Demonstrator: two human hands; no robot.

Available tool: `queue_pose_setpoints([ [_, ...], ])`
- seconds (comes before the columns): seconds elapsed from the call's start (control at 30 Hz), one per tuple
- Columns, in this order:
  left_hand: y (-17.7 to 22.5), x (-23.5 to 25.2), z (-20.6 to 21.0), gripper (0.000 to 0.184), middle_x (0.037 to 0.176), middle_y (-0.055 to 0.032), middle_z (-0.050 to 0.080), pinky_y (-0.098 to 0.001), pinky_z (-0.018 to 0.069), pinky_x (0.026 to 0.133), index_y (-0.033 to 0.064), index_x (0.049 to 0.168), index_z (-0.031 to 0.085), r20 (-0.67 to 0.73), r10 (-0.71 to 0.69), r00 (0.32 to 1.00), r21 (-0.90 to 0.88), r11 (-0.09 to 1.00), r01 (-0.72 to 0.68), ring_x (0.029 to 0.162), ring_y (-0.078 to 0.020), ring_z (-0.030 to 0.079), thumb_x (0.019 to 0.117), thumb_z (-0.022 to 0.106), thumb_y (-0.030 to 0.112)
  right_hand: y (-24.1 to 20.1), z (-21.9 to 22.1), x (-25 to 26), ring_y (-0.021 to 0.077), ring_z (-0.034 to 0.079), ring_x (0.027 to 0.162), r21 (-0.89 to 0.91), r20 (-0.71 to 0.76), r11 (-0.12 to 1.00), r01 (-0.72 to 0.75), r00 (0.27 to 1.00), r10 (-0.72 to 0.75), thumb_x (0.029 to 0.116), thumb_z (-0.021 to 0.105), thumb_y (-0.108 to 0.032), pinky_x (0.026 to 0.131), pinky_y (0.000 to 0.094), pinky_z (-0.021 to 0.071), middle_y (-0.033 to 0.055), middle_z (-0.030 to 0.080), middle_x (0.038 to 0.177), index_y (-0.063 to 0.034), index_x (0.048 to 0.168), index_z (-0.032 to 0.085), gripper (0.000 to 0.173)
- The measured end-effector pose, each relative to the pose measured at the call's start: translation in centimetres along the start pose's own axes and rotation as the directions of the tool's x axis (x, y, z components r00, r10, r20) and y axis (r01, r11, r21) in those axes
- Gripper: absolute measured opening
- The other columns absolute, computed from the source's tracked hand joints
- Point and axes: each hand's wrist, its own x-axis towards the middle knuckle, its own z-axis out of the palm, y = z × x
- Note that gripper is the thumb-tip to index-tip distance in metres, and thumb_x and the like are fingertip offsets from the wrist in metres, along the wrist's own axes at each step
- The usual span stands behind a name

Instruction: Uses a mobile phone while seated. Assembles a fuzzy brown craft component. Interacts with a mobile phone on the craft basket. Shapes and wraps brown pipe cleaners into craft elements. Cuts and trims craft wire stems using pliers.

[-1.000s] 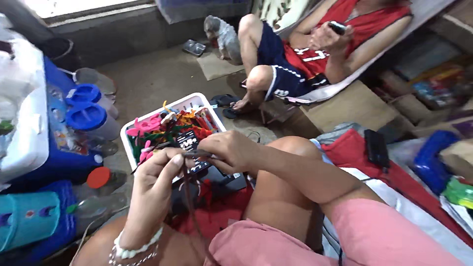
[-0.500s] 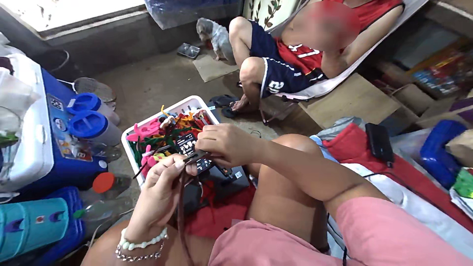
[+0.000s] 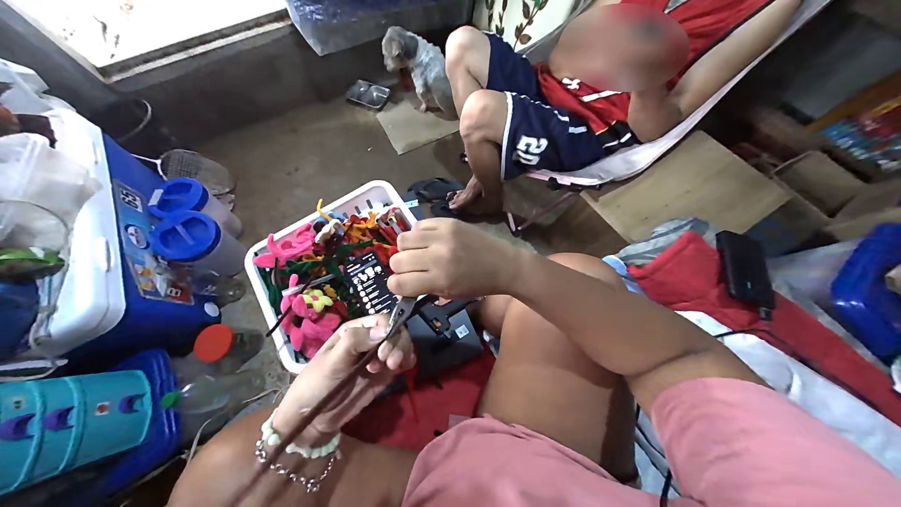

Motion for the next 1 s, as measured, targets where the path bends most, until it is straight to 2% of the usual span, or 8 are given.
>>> queue_pose_setpoints([
  [0.07, -0.1, 0.4, 0.4, 0.025, 0.074, 0.0113, 0.063, -0.024, 0.0532, 0.08, 0.0209, 0.081, 0.071, -0.045, 0.054, 0.998, 0.121, 0.991, -0.048, 0.073, -0.0014, 0.061, 0.1011, 0.059, 0.028, 0.4, -0.1, -0.2, 0.0255, 0.066, 0.092, -0.05, 0.003, 0.999, 0.008, 1.0, -0.008, 0.0951, 0.064, -0.001, 0.083, 0.0402, 0.0517, 0.006, 0.068, 0.086, -0.0113, 0.096, 0.075, 0.015],
  [0.13, 0.1, 0.6, 1.0, 0.028, 0.08, 0.0094, 0.067, -0.0199, 0.0531, 0.076, 0.0194, 0.086, 0.073, -0.167, 0.246, 0.955, 0.334, 0.925, -0.18, 0.075, -0.0002, 0.062, 0.1049, 0.054, 0.025, 0.6, 0.4, -0.7, 0.0292, 0.066, 0.107, 0.008, -0.008, 0.995, -0.097, 0.995, 0.097, 0.0957, 0.063, -0.003, 0.1, 0.0469, 0.0507, 0.0089, 0.071, 0.098, -0.0118, 0.103, 0.075, 0.017],
  [0.17, 0.3, 0.7, 1.0, 0.029, 0.085, 0.008, 0.07, -0.0179, 0.0533, 0.074, 0.0185, 0.089, 0.073, -0.204, 0.378, 0.903, 0.486, 0.84, -0.242, 0.077, 0.0001, 0.063, 0.1063, 0.05, 0.021, 0.7, 0.6, -0.9, 0.0305, 0.066, 0.11, 0.063, -0.024, 0.983, -0.17, 0.985, 0.172, 0.0962, 0.062, -0.007, 0.102, 0.0487, 0.0499, 0.0106, 0.071, 0.102, -0.0098, 0.105, 0.074, 0.016],
  [0.23, 0.6, 0.6, 0.4, 0.025, 0.09, 0.0047, 0.071, -0.0189, 0.0536, 0.072, 0.0137, 0.096, 0.07, -0.2, 0.612, 0.765, 0.758, 0.592, -0.275, 0.079, -0.0021, 0.064, 0.1067, 0.047, 0.014, 0.3, 0.4, -1.1, 0.0266, 0.066, 0.109, 0.161, -0.041, 0.933, -0.322, 0.942, 0.333, 0.1011, 0.057, -0.02, 0.1, 0.0448, 0.0524, 0.0103, 0.071, 0.105, -0.0055, 0.107, 0.072, 0.022],
  [0.33, 1.2, 0.2, -0.4, 0.019, 0.096, 0.0007, 0.071, -0.0239, 0.0569, 0.072, 0.0057, 0.106, 0.069, -0.113, 0.791, 0.601, 0.937, 0.287, -0.201, 0.08, -0.0064, 0.066, 0.106, 0.051, 0.013, -0.9, 0.0, -0.6, 0.0183, 0.065, 0.088, 0.185, -0.05, 0.855, -0.484, 0.865, 0.5, 0.1042, 0.054, -0.029, 0.079, 0.0362, 0.0559, 0.0071, 0.066, 0.09, -0.0036, 0.1, 0.069, 0.03],
  [0.47, 1.2, 0.0, -0.3, 0.017, 0.098, -0.0011, 0.071, -0.0237, 0.0578, 0.074, 0.0025, 0.104, 0.07, -0.025, 0.842, 0.539, 0.98, 0.127, -0.153, 0.083, -0.0057, 0.066, 0.1039, 0.056, 0.011, -3.4, 0.4, 0.1, 0.0142, 0.062, 0.074, 0.193, 0.041, 0.789, -0.583, 0.808, 0.587, 0.1028, 0.054, -0.034, 0.065, 0.0331, 0.0532, 0.0034, 0.063, 0.082, -0.0059, 0.097, 0.069, 0.032],
  [0.6, 0.9, 0.1, 0.1, 0.015, 0.102, -0.0017, 0.072, -0.0282, 0.0528, 0.087, 0.0042, 0.099, 0.073, 0.084, 0.863, 0.498, 0.995, -0.048, -0.084, 0.096, -0.0074, 0.066, 0.1, 0.06, 0.012, -4.9, 0.7, 0.5, 0.0112, 0.059, 0.072, 0.249, 0.125, 0.755, -0.607, 0.793, 0.596, 0.1055, 0.05, -0.038, 0.063, 0.0297, 0.0503, 0.0017, 0.062, 0.08, -0.0073, 0.097, 0.069, 0.038],
  [1.0, 0.2, 0.4, 0.8, 0.011, 0.101, -0.0059, 0.073, -0.0429, 0.0343, 0.099, 0.0073, 0.095, 0.074, 0.301, 0.845, 0.442, 0.931, -0.361, 0.057, 0.096, -0.0118, 0.064, 0.0974, 0.065, 0.013, -6.2, 0.5, 0.8, 0.0068, 0.052, 0.061, 0.303, 0.207, 0.7, -0.646, 0.762, 0.614, 0.1076, 0.045, -0.037, 0.056, 0.0248, 0.0428, -0.0021, 0.055, 0.068, -0.0094, 0.091, 0.067, 0.039],
])
